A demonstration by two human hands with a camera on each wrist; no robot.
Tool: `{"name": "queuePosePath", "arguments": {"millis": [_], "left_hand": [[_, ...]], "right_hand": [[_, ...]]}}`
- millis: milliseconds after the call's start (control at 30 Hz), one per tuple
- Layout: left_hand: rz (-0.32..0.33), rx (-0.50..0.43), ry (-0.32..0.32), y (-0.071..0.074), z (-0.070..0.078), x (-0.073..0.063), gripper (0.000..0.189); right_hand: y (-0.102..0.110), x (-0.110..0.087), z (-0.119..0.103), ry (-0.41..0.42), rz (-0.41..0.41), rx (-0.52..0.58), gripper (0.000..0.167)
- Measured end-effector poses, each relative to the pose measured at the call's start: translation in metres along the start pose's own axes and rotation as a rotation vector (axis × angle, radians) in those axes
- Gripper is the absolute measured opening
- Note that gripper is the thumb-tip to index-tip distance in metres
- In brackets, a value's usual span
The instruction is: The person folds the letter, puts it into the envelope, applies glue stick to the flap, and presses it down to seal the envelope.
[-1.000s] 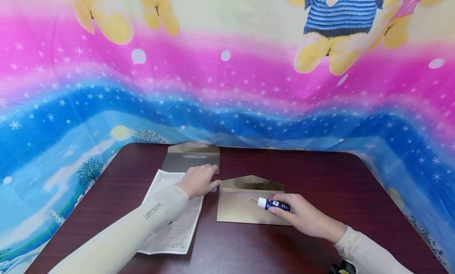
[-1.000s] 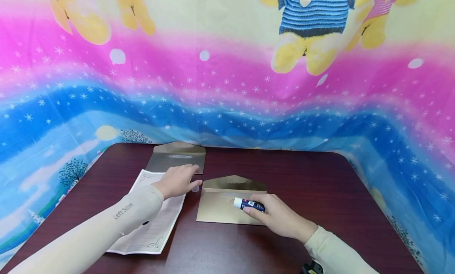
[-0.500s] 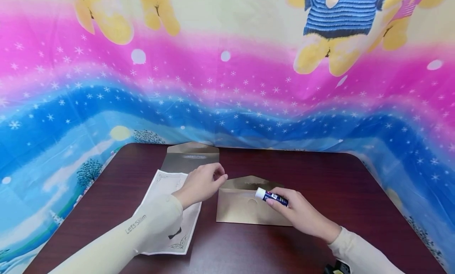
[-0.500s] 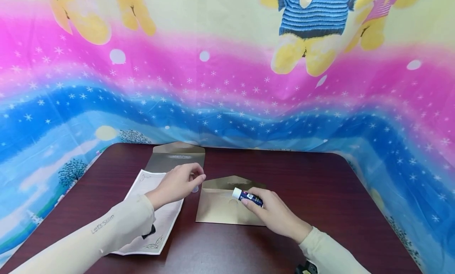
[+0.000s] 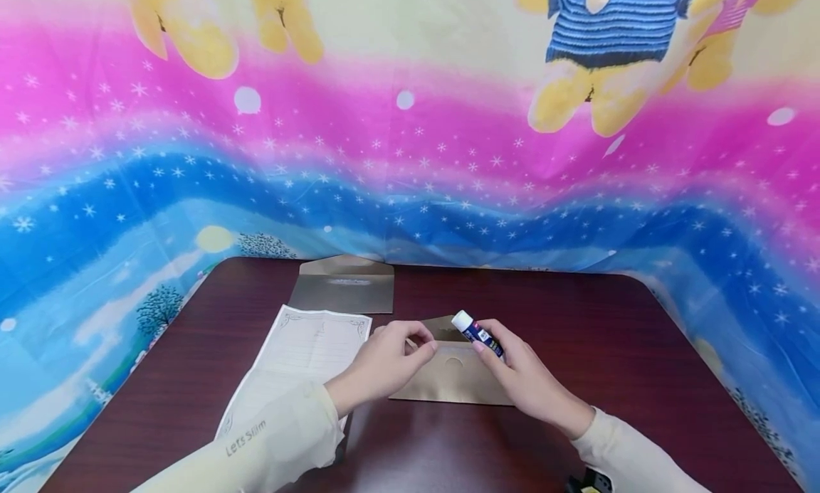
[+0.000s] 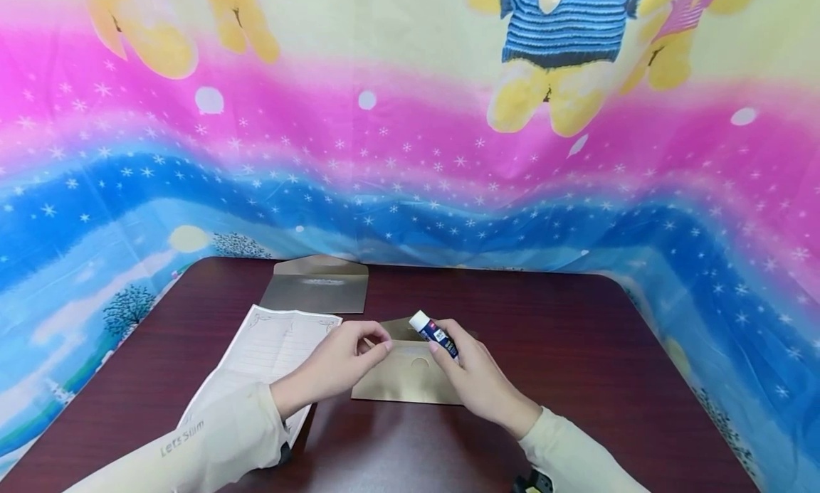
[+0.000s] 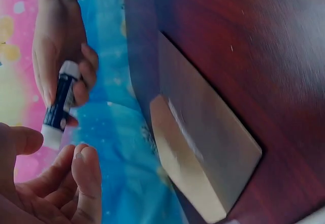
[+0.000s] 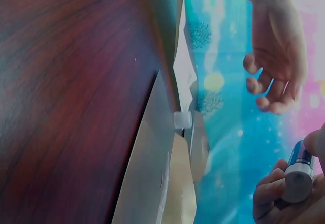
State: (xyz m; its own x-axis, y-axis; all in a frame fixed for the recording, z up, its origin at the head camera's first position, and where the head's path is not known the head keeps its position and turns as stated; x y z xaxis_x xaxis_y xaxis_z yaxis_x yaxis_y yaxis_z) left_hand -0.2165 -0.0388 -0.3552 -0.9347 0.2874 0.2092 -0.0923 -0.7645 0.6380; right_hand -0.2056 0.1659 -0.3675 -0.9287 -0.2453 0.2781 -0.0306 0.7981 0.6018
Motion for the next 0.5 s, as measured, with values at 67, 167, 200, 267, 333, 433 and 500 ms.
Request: {"name": "queuePosePath", "arguments": {"millis": [67, 167, 200, 267, 333, 433, 500], "left_hand": [[-0.003, -0.052, 0.009, -0.003, 0.000, -0.001, 0.017], [-0.004, -0.146, 0.032, -0.010, -0.002, -0.002, 0.020], [-0.002, -0.186, 0.038, -0.013, -0.002, -0.002, 0.021], [0.005, -0.264, 0.052, -0.018, -0.003, -0.002, 0.024], [0.017, -0.354, 0.064, -0.022, -0.002, -0.001, 0.026], [0.034, -0.486, 0.082, -0.028, -0.001, -0.002, 0.028], [0.048, -0.563, 0.105, -0.031, 0.000, -0.003, 0.028]], "right_hand": [[-0.003, -0.001, -0.003, -0.001, -0.006, 0.005, 0.023], [-0.008, -0.002, -0.007, 0.011, -0.010, 0.004, 0.024], [-0.009, -0.002, -0.009, 0.018, -0.011, 0.003, 0.024], [-0.013, -0.003, -0.012, 0.042, -0.009, -0.002, 0.025], [-0.016, -0.004, -0.015, 0.078, -0.002, -0.011, 0.027], [-0.021, -0.005, -0.019, 0.129, 0.022, -0.031, 0.029], [-0.024, -0.005, -0.021, 0.153, 0.038, -0.044, 0.031]]}}
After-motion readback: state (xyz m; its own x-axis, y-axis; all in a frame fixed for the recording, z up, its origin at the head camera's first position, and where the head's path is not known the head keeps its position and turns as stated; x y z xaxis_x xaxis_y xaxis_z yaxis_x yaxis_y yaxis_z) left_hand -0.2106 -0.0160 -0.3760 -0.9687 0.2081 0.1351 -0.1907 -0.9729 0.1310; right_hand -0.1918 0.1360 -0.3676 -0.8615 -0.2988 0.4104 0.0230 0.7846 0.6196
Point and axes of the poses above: each hand's wrist, its own x-axis towards the middle knuckle, its own y-axis out of the back of the hand, z = x × y, the point moved 5 cm from there along x, towards the middle knuckle, and after that the axes turned 6 degrees about z, right-handed, at the moved point
